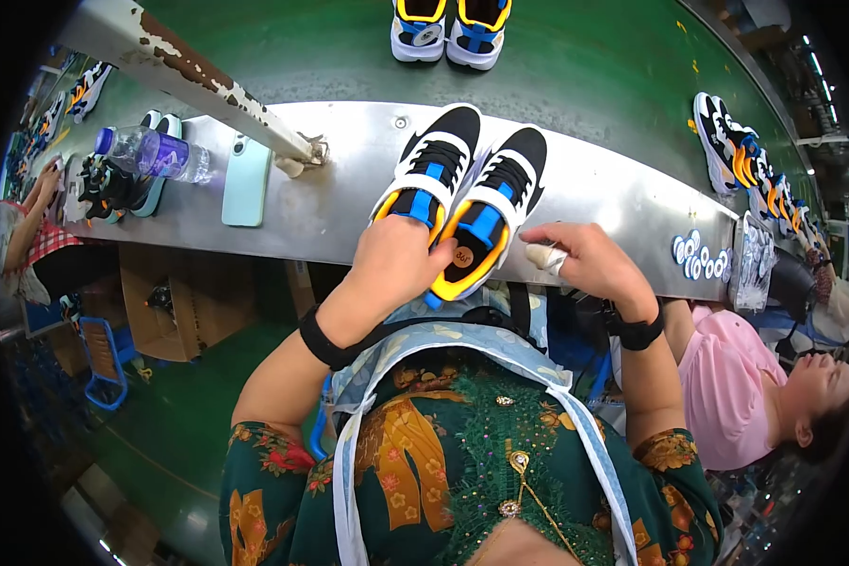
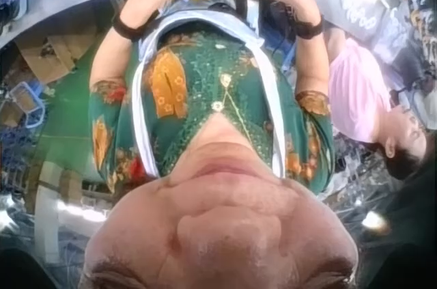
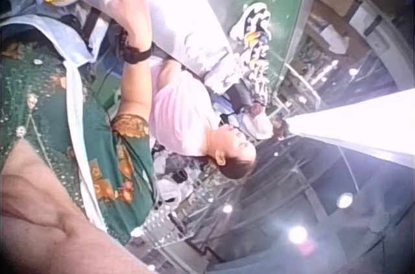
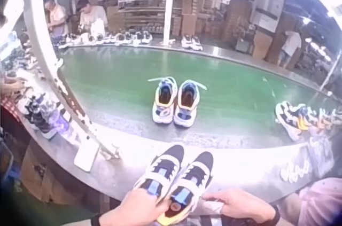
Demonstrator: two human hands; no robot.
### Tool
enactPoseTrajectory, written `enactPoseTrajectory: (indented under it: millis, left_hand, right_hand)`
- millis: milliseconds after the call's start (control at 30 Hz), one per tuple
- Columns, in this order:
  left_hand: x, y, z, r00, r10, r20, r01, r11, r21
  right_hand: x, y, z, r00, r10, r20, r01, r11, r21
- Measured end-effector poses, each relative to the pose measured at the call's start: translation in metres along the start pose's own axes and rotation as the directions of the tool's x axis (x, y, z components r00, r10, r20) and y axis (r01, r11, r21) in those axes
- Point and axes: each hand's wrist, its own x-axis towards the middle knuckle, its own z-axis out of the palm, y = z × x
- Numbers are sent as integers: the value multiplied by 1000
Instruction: Cleaning and inspecting shoes on a production line.
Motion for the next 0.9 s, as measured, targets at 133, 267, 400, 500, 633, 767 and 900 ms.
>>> enactPoseTrajectory:
  millis: [133, 267, 400, 500, 633, 767, 900]
  left_hand:
    - [0, 3, 2, 1000, 4, -25, -6, 999, -54]
    - [13, 17, 0, 996, 35, 88, -40, 998, 58]
    - [26, 6, -9, 994, 1, 106, -10, 997, 76]
    - [15, -8, -22, 992, -29, 123, 20, 997, 80]
    - [-5, -26, -29, 981, -104, -163, 113, 993, 44]
    - [-19, -31, -32, 978, -210, 10, 204, 958, 200]
    - [-17, -29, -44, 950, -303, 78, 308, 949, -63]
  right_hand:
    - [7, 1, -4, 997, -68, -31, 64, 991, -116]
    - [9, -19, 2, 1000, 14, 22, -9, 974, -228]
    - [26, 3, -38, 997, -54, 45, 60, 990, -128]
    - [42, 18, -67, 983, 30, -182, -45, 996, -81]
    - [93, -11, -102, 911, -138, -389, 41, 968, -247]
    - [199, -34, -102, 794, -486, -365, 234, 798, -555]
    - [293, -39, -48, 754, -549, -360, 119, 654, -747]
